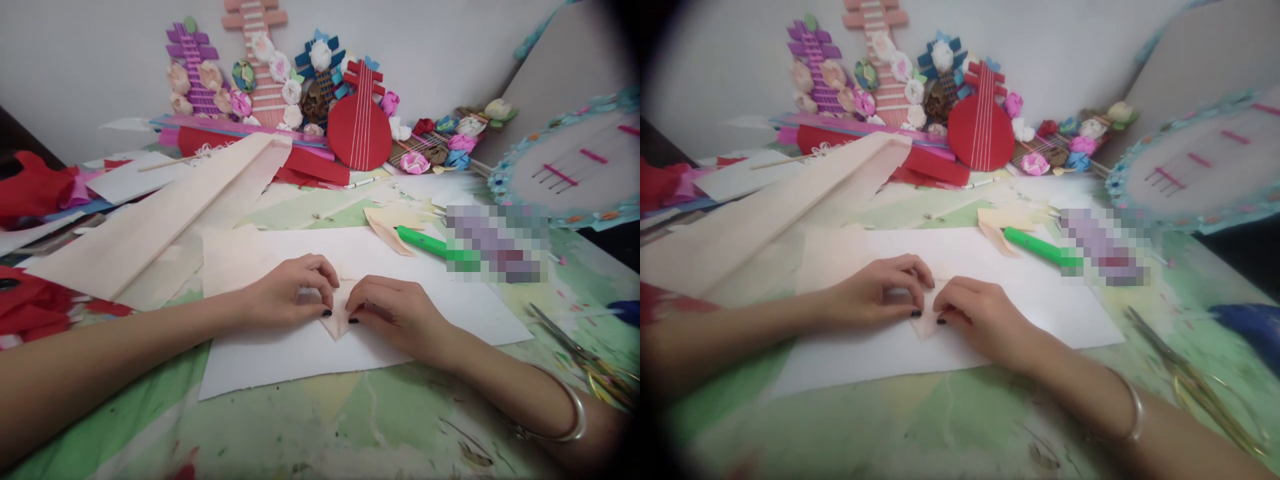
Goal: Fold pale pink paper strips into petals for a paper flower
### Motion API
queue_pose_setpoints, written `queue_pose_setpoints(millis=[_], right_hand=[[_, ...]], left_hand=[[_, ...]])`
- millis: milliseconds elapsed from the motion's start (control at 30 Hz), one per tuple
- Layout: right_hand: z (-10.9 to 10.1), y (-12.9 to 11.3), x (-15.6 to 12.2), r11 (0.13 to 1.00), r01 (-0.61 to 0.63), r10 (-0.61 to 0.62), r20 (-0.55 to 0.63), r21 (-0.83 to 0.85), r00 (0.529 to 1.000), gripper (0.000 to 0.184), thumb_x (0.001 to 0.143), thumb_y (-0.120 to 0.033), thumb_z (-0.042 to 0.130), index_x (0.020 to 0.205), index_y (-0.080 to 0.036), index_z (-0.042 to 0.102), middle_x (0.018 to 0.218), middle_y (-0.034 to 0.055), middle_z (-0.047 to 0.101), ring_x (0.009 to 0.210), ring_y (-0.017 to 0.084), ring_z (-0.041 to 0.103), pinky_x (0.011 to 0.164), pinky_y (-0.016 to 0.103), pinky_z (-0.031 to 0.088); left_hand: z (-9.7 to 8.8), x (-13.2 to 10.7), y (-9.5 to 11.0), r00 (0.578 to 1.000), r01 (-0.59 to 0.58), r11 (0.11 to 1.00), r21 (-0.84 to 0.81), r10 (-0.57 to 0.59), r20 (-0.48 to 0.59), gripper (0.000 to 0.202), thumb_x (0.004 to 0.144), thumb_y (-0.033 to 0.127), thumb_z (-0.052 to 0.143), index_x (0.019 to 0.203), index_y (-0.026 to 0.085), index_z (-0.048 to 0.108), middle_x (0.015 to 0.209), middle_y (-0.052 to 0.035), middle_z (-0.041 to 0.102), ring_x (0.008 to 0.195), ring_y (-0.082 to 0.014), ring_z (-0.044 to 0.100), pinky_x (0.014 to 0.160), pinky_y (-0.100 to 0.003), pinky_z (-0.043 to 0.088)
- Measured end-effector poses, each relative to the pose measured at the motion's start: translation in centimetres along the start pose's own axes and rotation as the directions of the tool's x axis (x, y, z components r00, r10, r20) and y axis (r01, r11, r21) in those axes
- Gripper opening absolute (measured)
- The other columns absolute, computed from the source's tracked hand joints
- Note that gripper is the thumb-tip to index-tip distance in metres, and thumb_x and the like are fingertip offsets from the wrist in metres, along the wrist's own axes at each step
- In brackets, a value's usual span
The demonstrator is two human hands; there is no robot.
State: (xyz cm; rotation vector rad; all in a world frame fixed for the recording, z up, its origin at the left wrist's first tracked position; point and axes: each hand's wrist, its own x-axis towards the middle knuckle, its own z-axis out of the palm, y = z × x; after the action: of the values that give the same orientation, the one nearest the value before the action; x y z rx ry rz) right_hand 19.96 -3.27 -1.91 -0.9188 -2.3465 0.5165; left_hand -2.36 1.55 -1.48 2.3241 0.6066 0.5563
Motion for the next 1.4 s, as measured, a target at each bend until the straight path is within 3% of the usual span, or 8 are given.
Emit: queue_pose_setpoints(millis=[333, 567, 833, 1167, 1400], right_hand=[[0.43, 0.04, -0.03, 0.999, 0.022, -0.023, -0.029, -0.029, 0.999, 0.016, 0.083, -0.005, 0.053, 0.084, -0.018, 0.061, 0.084, 0.0011, 0.065, 0.073, 0.01, 0.058, 0.066, 0.02, 0.045], [0.51, -0.05, -0.1, 0.999, 0.001, -0.002, -0.036, -0.034, 0.999, 0.015, 0.083, -0.006, 0.054, 0.083, -0.018, 0.062, 0.082, 0.0006, 0.065, 0.072, 0.01, 0.059, 0.066, 0.02, 0.046], [0.36, -0.21, -0.06, 0.999, -0.021, 0.02, -0.024, -0.035, 1.0, 0.015, 0.083, -0.006, 0.054, 0.083, -0.018, 0.062, 0.081, 0.0, 0.065, 0.072, 0.009, 0.058, 0.067, 0.019, 0.045], [0.28, -0.37, 0.06, 0.999, -0.03, 0.029, -0.023, -0.03, 0.999, 0.014, 0.083, -0.006, 0.054, 0.082, -0.018, 0.063, 0.08, -0.0001, 0.066, 0.07, 0.009, 0.058, 0.063, 0.019, 0.044], [0.39, -0.46, 0.21, 0.999, -0.045, 0.045, -0.029, -0.016, 0.999, 0.015, 0.083, -0.007, 0.054, 0.081, -0.019, 0.063, 0.08, 0.0003, 0.067, 0.07, 0.01, 0.06, 0.063, 0.02, 0.045]], left_hand=[[0.07, -0.03, 0.14, 0.999, -0.025, 1.0, 0.014, 0.026, -0.034, 0.012, 0.076, 0.005, 0.06, 0.079, 0.016, 0.064, 0.098, -0.0045, 0.058, 0.094, -0.0155, 0.057, 0.086, -0.028, 0.045], [0.3, -0.21, 0.37, 0.993, -0.106, 0.99, 0.095, 0.111, -0.048, 0.018, 0.078, 0.005, 0.054, 0.08, 0.017, 0.067, 0.086, -0.0044, 0.057, 0.084, -0.015, 0.053, 0.076, -0.027, 0.046], [0.34, -0.13, 0.51, 0.981, -0.192, 0.977, 0.092, 0.195, -0.019, 0.017, 0.082, 0.005, 0.052, 0.082, 0.017, 0.065, 0.076, -0.0048, 0.064, 0.084, -0.0174, 0.051, 0.075, -0.029, 0.046], [0.38, -0.42, -0.01, 0.955, -0.294, 0.95, 0.101, 0.297, -0.013, 0.02, 0.087, 0.009, 0.05, 0.09, 0.018, 0.067, 0.079, -0.0062, 0.066, 0.08, -0.0172, 0.05, 0.074, -0.03, 0.046], [0.33, -0.84, -0.19, 0.922, -0.383, 0.888, 0.254, 0.383, 0.052, 0.023, 0.091, 0.015, 0.048, 0.097, 0.025, 0.068, 0.083, -0.0058, 0.067, 0.085, -0.0185, 0.052, 0.081, -0.033, 0.044]])
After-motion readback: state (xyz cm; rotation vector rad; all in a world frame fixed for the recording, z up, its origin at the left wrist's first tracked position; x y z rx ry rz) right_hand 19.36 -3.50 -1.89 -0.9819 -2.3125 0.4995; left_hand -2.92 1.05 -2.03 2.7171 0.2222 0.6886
